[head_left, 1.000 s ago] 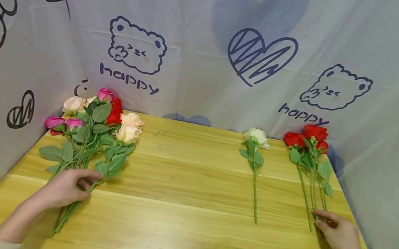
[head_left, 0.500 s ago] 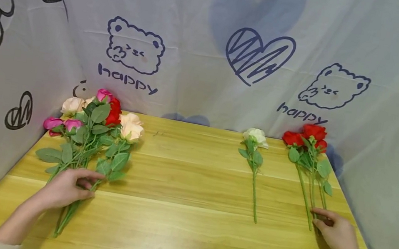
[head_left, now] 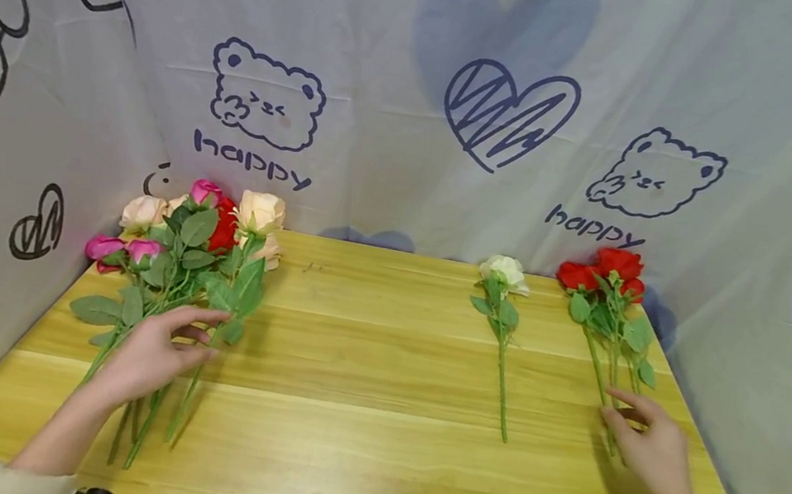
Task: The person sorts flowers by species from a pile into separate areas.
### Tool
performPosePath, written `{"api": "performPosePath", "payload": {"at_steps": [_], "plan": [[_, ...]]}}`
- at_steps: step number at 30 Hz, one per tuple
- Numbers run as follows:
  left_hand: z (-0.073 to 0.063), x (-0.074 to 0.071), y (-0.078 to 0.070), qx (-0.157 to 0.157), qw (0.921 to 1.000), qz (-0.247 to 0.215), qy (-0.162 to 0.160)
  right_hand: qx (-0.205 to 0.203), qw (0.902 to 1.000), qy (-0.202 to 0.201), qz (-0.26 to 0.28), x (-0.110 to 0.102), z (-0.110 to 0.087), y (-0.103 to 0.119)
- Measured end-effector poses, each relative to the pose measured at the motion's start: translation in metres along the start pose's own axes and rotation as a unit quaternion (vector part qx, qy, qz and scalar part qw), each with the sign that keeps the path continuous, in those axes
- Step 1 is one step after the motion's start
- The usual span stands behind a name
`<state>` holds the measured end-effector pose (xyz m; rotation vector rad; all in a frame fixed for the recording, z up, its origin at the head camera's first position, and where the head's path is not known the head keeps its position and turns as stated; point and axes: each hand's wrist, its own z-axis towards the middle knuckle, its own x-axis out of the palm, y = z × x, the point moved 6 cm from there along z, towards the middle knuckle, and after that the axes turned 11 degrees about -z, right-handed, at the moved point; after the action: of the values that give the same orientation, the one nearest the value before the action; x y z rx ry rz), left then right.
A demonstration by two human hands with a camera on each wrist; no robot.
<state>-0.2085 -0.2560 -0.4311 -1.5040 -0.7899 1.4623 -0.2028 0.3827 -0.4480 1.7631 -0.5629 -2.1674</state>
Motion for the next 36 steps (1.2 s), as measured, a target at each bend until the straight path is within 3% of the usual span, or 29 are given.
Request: {"api": "performPosePath", "payload": {"at_steps": [3,9,14,25,31,36], "plan": [[0.008,0.010,-0.010,0.019,0.9991,-0.034,-0.015,-0.026,0.9981,-0.027,0.049,0.003,-0.001,0.029],[0.024,0.030,-0.026,0.023,0.9954,-0.083,-0.041,-0.066,0.9889,-0.025,0.131,0.017,-0.007,0.085],[0.040,0.051,-0.040,0.035,0.9891,-0.137,-0.041,-0.086,0.9782,0.006,0.189,0.036,-0.012,0.127],[0.072,0.106,-0.075,0.086,0.9628,-0.253,-0.039,-0.142,0.9402,0.093,0.296,0.081,-0.023,0.211],[0.080,0.133,-0.092,0.102,0.9536,-0.281,-0.032,-0.149,0.9168,0.150,0.339,0.101,-0.026,0.245],[0.085,0.151,-0.101,0.108,0.9506,-0.291,-0.017,-0.148,0.9121,0.155,0.349,0.111,-0.024,0.258]]}}
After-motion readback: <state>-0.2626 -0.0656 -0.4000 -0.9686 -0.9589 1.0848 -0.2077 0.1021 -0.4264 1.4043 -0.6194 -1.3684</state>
